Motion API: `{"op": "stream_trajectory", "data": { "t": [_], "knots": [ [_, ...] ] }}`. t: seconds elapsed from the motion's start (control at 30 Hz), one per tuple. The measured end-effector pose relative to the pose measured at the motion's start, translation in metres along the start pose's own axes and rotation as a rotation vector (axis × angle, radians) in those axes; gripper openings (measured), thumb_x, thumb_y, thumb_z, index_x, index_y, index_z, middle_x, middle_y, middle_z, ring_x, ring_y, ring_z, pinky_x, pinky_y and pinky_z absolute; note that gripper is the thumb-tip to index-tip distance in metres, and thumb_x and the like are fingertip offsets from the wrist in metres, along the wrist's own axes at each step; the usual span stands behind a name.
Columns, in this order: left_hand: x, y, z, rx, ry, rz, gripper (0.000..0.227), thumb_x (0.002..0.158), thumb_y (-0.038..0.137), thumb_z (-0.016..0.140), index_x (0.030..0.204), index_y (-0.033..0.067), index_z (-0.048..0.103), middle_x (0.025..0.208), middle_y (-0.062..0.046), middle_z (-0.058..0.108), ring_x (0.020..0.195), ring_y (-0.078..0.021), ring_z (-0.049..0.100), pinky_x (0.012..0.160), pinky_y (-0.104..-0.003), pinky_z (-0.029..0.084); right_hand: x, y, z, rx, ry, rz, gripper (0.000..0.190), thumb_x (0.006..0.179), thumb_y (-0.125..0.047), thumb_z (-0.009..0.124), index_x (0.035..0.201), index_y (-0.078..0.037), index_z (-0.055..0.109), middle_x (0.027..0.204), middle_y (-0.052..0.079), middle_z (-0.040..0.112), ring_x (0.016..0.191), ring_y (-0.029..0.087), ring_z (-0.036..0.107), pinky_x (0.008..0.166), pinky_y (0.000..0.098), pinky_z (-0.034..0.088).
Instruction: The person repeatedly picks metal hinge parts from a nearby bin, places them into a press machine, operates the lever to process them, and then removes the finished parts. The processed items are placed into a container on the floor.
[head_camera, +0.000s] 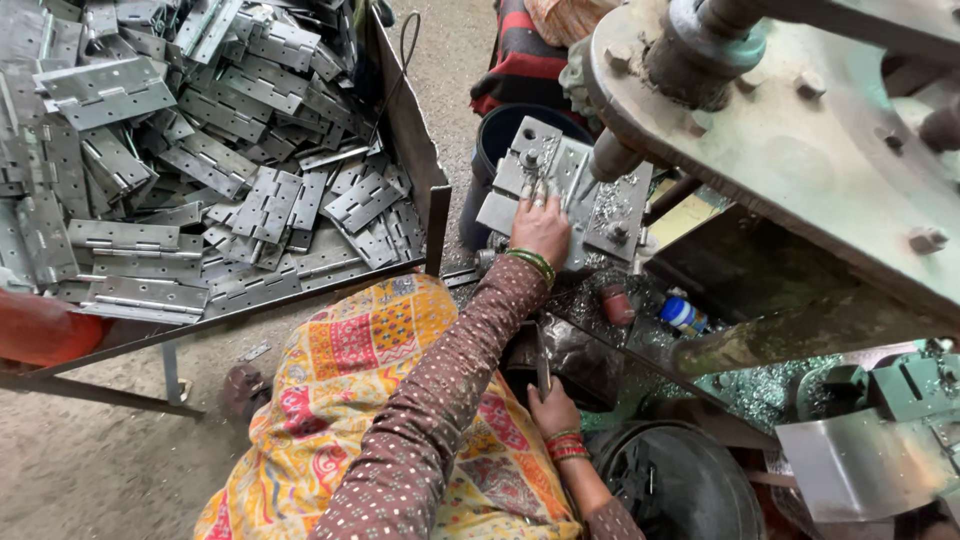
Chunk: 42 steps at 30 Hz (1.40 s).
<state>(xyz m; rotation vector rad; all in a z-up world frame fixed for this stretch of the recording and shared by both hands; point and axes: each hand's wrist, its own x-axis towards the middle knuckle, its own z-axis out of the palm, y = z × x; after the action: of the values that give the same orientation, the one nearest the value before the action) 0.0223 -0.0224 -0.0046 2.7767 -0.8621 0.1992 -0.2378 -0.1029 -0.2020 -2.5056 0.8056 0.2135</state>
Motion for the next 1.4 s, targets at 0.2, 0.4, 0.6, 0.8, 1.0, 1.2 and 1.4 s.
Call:
{"op": "stream_trajectory", "data": {
  "t": [0.2, 0.4, 0.6, 0.8, 1.0, 1.2, 1.4],
  "knots": [
    [0.016, -0.007, 0.003, 0.07, -0.079, -0.008, 0.02, 0.094, 0.015, 0.058, 0.104, 0.0043, 0.072, 0.119, -0.014, 0.064, 0.11, -0.0261, 0.062, 0.102, -0.045, 0.044, -0.02, -0.02, -0.064, -0.129, -0.108, 0.057, 0.058, 0.087, -0.06, 0.065, 0.097, -0.003, 0.065, 0.088, 0.028, 0.071, 0.088, 0.048, 0.068, 0.076, 0.056, 0.054],
    [0.046, -0.01, 0.007, -0.025, -0.165, -0.024, 0.021, 0.101, 0.016, 0.054, 0.108, 0.0045, 0.071, 0.122, -0.014, 0.064, 0.1, -0.0242, 0.067, 0.108, -0.047, 0.043, -0.017, -0.024, -0.042, 0.149, 0.035, -0.074, 0.049, 0.084, -0.049, 0.066, 0.101, -0.003, 0.063, 0.085, 0.028, 0.069, 0.087, 0.051, 0.065, 0.071, 0.0556, 0.053],
    [0.041, -0.008, 0.01, -0.031, -0.105, -0.04, 0.022, 0.099, 0.016, 0.055, 0.105, 0.0056, 0.073, 0.13, -0.014, 0.062, 0.098, -0.0241, 0.069, 0.113, -0.05, 0.036, -0.021, -0.017, -0.035, 0.045, -0.008, -0.038, 0.052, 0.086, -0.053, 0.067, 0.099, -0.003, 0.063, 0.085, 0.027, 0.07, 0.085, 0.05, 0.067, 0.072, 0.055, 0.053],
    [0.045, -0.012, 0.009, -0.009, -0.105, -0.064, 0.022, 0.1, 0.016, 0.055, 0.106, 0.0066, 0.074, 0.124, -0.013, 0.066, 0.102, -0.0235, 0.067, 0.113, -0.049, 0.036, -0.012, -0.025, -0.068, -0.117, -0.096, 0.049, 0.057, 0.084, -0.059, 0.067, 0.095, -0.003, 0.065, 0.086, 0.026, 0.071, 0.087, 0.047, 0.069, 0.074, 0.0542, 0.054],
    [0.049, -0.011, 0.017, -0.023, -0.111, -0.053, 0.022, 0.099, 0.015, 0.054, 0.102, 0.0061, 0.074, 0.122, -0.013, 0.066, 0.095, -0.0219, 0.069, 0.111, -0.048, 0.036, 0.0, 0.006, -0.001, 0.036, 0.047, -0.045, 0.051, 0.087, -0.054, 0.067, 0.1, -0.005, 0.062, 0.082, 0.027, 0.07, 0.082, 0.049, 0.067, 0.069, 0.0552, 0.053],
    [0.036, -0.009, -0.002, 0.053, -0.082, -0.024, 0.022, 0.098, 0.02, 0.057, 0.102, 0.0093, 0.075, 0.113, -0.01, 0.069, 0.106, -0.0222, 0.066, 0.104, -0.044, 0.043, 0.019, 0.034, 0.059, 0.07, 0.13, -0.064, 0.046, 0.088, -0.053, 0.063, 0.106, -0.011, 0.062, 0.08, 0.022, 0.072, 0.076, 0.047, 0.069, 0.063, 0.0566, 0.052],
    [-0.022, -0.052, -0.019, -0.147, 0.151, 0.067, 0.023, 0.095, 0.02, 0.058, 0.11, 0.008, 0.072, 0.125, -0.011, 0.064, 0.108, -0.024, 0.066, 0.102, -0.047, 0.046, 0.007, 0.012, -0.002, 0.054, 0.055, -0.061, 0.052, 0.084, -0.058, 0.069, 0.096, -0.007, 0.067, 0.08, 0.022, 0.071, 0.077, 0.045, 0.071, 0.067, 0.051, 0.055]
  ]
}}
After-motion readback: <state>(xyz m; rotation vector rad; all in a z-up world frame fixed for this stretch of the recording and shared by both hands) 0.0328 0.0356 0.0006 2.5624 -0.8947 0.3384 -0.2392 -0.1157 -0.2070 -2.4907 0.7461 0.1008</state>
